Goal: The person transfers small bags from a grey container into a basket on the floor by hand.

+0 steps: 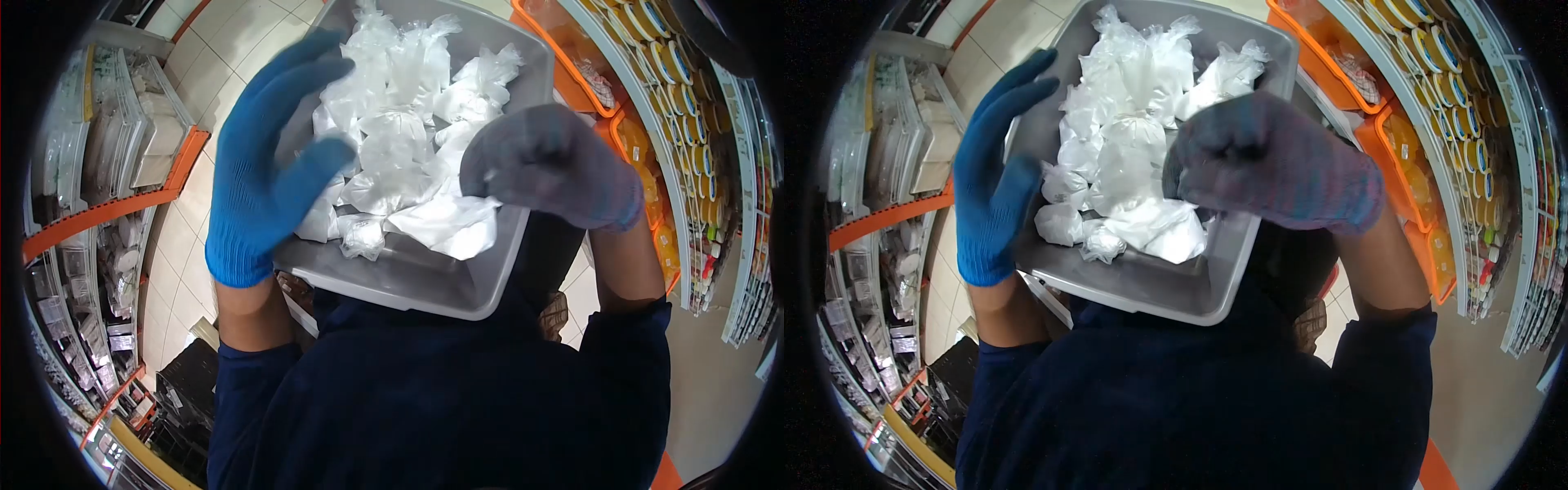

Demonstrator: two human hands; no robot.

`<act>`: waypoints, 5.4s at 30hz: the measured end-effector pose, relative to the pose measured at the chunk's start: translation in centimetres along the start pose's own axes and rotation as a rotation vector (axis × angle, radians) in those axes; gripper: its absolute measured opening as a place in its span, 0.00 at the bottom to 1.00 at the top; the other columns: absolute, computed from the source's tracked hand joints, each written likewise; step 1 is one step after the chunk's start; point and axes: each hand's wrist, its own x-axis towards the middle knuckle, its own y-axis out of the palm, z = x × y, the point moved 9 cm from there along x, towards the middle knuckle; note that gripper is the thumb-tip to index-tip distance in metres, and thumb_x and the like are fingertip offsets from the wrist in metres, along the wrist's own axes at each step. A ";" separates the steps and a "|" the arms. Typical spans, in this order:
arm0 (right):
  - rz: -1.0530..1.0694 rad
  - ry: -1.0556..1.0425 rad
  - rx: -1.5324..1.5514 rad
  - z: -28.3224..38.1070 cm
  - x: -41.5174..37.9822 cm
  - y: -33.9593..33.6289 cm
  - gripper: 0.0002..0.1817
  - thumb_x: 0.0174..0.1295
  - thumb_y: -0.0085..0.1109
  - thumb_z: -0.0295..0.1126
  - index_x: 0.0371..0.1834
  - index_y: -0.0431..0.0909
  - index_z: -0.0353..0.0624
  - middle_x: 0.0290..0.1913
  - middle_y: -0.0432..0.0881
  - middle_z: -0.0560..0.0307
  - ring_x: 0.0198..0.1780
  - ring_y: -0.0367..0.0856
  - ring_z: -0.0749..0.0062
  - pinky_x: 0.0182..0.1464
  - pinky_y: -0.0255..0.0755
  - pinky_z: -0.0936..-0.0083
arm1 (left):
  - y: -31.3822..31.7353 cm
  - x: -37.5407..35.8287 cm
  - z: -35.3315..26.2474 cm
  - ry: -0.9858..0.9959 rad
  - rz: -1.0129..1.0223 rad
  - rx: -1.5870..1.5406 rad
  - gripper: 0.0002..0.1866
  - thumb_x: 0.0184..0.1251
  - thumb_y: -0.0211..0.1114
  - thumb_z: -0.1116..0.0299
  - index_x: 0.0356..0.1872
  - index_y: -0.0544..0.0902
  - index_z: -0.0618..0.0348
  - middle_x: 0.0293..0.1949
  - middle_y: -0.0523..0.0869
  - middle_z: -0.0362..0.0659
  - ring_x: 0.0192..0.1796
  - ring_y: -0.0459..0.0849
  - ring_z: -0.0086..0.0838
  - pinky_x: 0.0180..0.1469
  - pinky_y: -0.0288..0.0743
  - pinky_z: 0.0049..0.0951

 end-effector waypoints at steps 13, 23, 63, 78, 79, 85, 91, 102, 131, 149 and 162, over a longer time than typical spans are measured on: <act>-0.340 -0.002 0.192 -1.2 1.6 1.4 0.24 0.66 0.74 0.36 0.59 0.80 0.34 0.49 0.88 0.54 0.48 0.86 0.76 0.53 0.81 0.75 | 3.6 -2.1 -0.6 -0.410 0.371 -0.320 0.28 0.41 0.89 0.64 0.43 0.89 0.68 0.36 0.90 0.46 0.39 0.89 0.27 0.44 0.79 0.28; -0.215 0.190 0.343 -1.2 1.8 3.1 0.25 0.60 0.81 0.37 0.56 0.85 0.36 0.44 0.91 0.54 0.44 0.89 0.78 0.45 0.84 0.77 | 2.2 -1.8 -1.1 -0.379 0.204 -0.467 0.12 0.66 0.74 0.70 0.44 0.89 0.69 0.37 0.90 0.42 0.38 0.86 0.22 0.41 0.79 0.23; -0.285 0.052 -0.147 -0.9 -1.4 -1.2 0.12 0.66 0.73 0.35 0.49 0.90 0.44 0.44 0.90 0.56 0.43 0.90 0.70 0.46 0.84 0.73 | -0.4 -1.0 1.5 -0.307 -0.187 -0.253 0.09 0.77 0.65 0.71 0.49 0.86 0.65 0.45 0.90 0.42 0.49 0.86 0.23 0.57 0.76 0.26; 0.216 0.370 -1.105 -7.2 0.3 5.5 0.18 0.58 0.69 0.32 0.53 0.86 0.44 0.41 0.89 0.45 0.49 0.89 0.48 0.52 0.81 0.56 | -1.6 -0.5 2.0 -0.231 -0.141 0.269 0.17 0.73 0.72 0.65 0.58 0.86 0.61 0.55 0.89 0.48 0.62 0.85 0.32 0.67 0.75 0.34; 0.154 0.280 -1.100 -6.6 0.1 5.2 0.17 0.57 0.70 0.32 0.51 0.87 0.44 0.42 0.89 0.46 0.48 0.89 0.49 0.52 0.81 0.56 | -2.0 -0.4 2.1 -0.265 -0.157 0.360 0.20 0.73 0.72 0.62 0.60 0.86 0.60 0.56 0.89 0.50 0.63 0.84 0.34 0.68 0.74 0.36; -0.285 -0.312 -0.698 1.6 -4.8 2.4 0.14 0.55 0.74 0.33 0.44 0.86 0.43 0.38 0.87 0.49 0.44 0.88 0.52 0.48 0.81 0.58 | -1.5 -2.8 8.2 -0.527 0.069 0.504 0.26 0.79 0.65 0.57 0.70 0.76 0.61 0.62 0.84 0.60 0.64 0.84 0.48 0.64 0.76 0.40; -0.416 -0.237 -0.409 1.2 -12.5 0.7 0.13 0.57 0.72 0.32 0.45 0.87 0.43 0.39 0.87 0.51 0.43 0.87 0.57 0.47 0.80 0.61 | 0.5 -3.3 11.4 -0.414 0.234 0.586 0.25 0.83 0.57 0.59 0.67 0.75 0.69 0.58 0.84 0.67 0.62 0.82 0.60 0.60 0.78 0.43; -0.553 -0.051 -0.385 -1.4 -21.4 0.4 0.12 0.60 0.69 0.30 0.47 0.88 0.42 0.40 0.87 0.54 0.42 0.85 0.66 0.46 0.79 0.67 | 1.1 -1.7 12.7 -0.566 0.308 0.667 0.32 0.85 0.53 0.52 0.72 0.70 0.76 0.68 0.77 0.70 0.71 0.76 0.58 0.71 0.69 0.42; -1.519 0.884 0.867 -61.9 -44.4 11.3 0.34 0.67 0.62 0.60 0.56 0.86 0.36 0.44 0.90 0.47 0.46 0.86 0.56 0.51 0.79 0.65 | -0.2 0.6 11.8 -0.552 0.344 0.828 0.36 0.85 0.54 0.51 0.74 0.66 0.81 0.73 0.73 0.68 0.74 0.74 0.49 0.75 0.67 0.37; -0.711 0.769 0.414 -62.6 -34.6 16.4 0.33 0.73 0.52 0.59 0.66 0.77 0.42 0.59 0.86 0.45 0.57 0.86 0.50 0.58 0.79 0.56 | 1.6 2.4 9.6 -0.535 0.383 0.919 0.32 0.83 0.56 0.56 0.70 0.71 0.82 0.67 0.79 0.66 0.67 0.81 0.49 0.69 0.71 0.39; -1.366 1.580 0.247 -66.1 -50.9 16.1 0.33 0.55 0.70 0.42 0.68 0.80 0.51 0.63 0.84 0.39 0.64 0.82 0.42 0.65 0.77 0.56 | 0.5 2.6 10.4 -0.544 0.425 0.930 0.27 0.79 0.54 0.69 0.72 0.71 0.79 0.72 0.75 0.65 0.73 0.76 0.49 0.74 0.66 0.38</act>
